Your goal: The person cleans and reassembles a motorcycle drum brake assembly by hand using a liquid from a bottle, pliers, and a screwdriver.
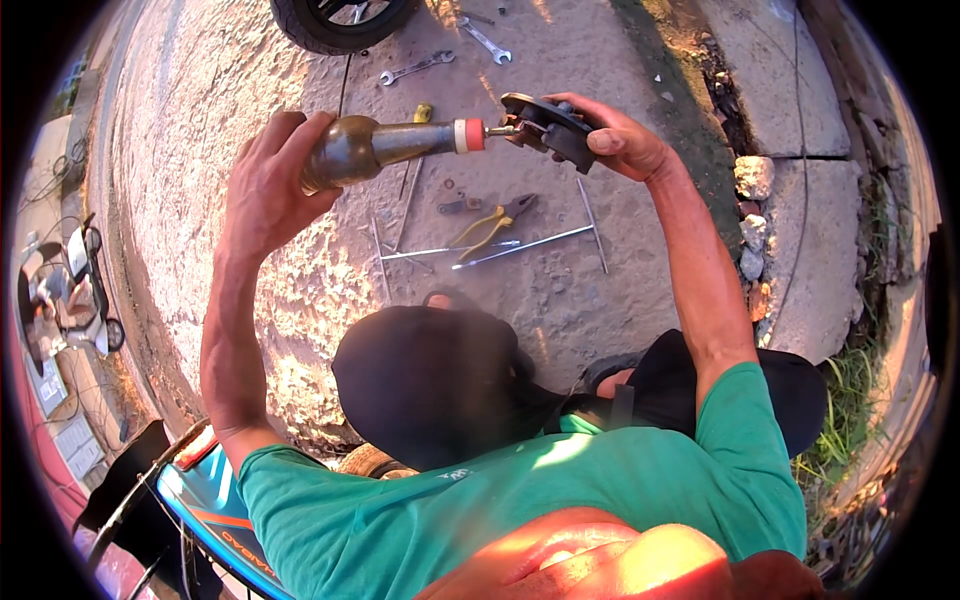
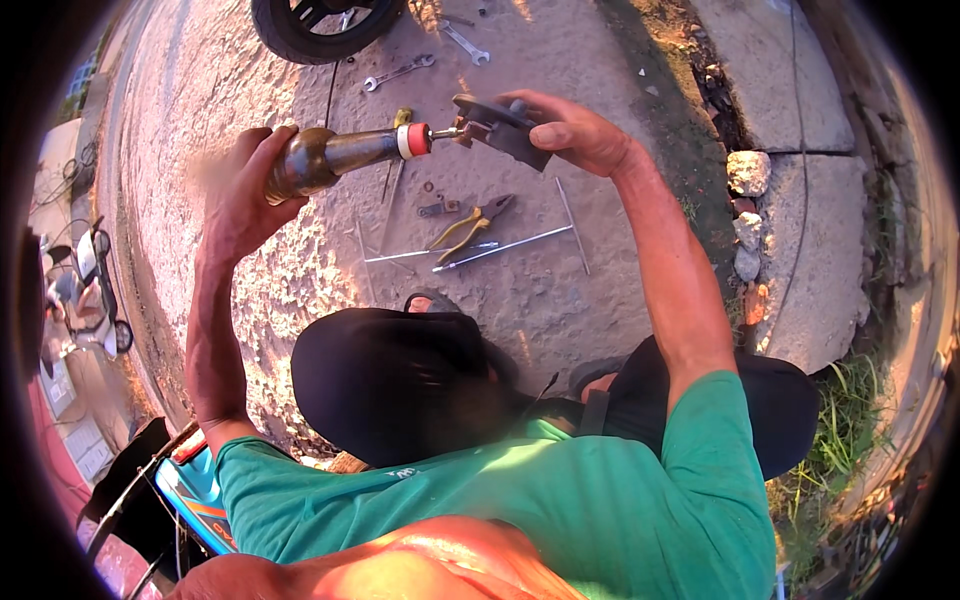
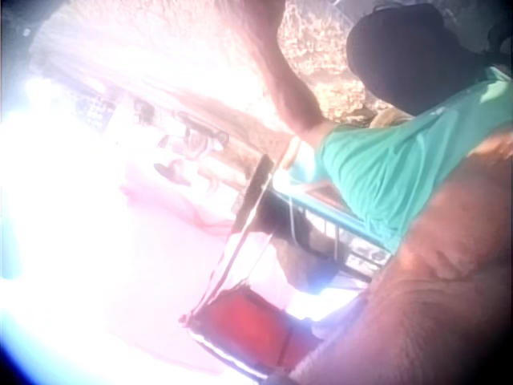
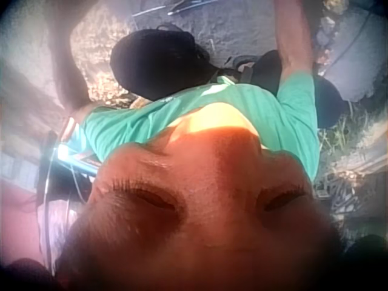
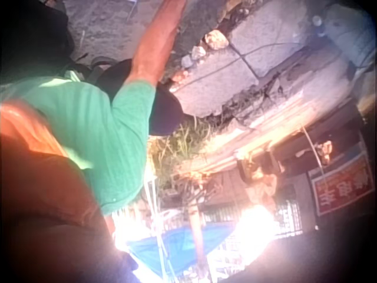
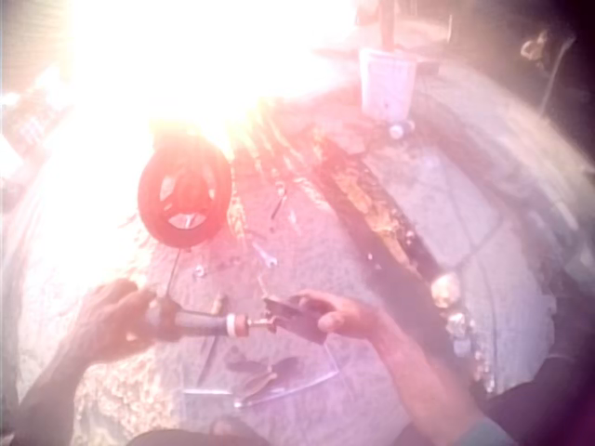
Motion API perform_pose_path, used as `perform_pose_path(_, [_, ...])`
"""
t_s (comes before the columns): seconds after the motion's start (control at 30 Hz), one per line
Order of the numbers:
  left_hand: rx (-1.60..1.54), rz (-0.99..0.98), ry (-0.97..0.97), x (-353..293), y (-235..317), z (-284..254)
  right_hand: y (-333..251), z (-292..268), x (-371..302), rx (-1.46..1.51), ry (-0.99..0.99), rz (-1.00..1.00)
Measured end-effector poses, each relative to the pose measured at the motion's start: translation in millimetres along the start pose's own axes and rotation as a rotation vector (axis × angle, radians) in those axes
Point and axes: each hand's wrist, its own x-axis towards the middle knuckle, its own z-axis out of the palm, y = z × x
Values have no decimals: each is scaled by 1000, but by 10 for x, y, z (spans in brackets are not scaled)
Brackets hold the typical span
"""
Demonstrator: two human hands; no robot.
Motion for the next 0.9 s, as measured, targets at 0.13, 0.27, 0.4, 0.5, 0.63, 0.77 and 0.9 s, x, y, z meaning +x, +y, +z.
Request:
perform_pose_path(0.13, [3,-9,18,12,7,-2,-9,-4,-5,-6,8,2])
perform_pose_path(0.27, [-94,-71,27,28,44,27,123,-34,36,39,23,-85])
perform_pose_path(0.4, [-119,-126,25,39,75,108,112,108,87,377,141,-11])
perform_pose_path(0.5, [-132,-159,24,33,113,160,72,148,122,422,149,28])
perform_pose_path(0.63, [-169,-184,19,38,143,246,83,113,112,444,124,29])
perform_pose_path(0.77, [-219,-249,3,39,170,337,98,108,61,476,73,41])
perform_pose_path(0.9, [-291,-260,-21,4,162,485,98,90,25,464,61,86])
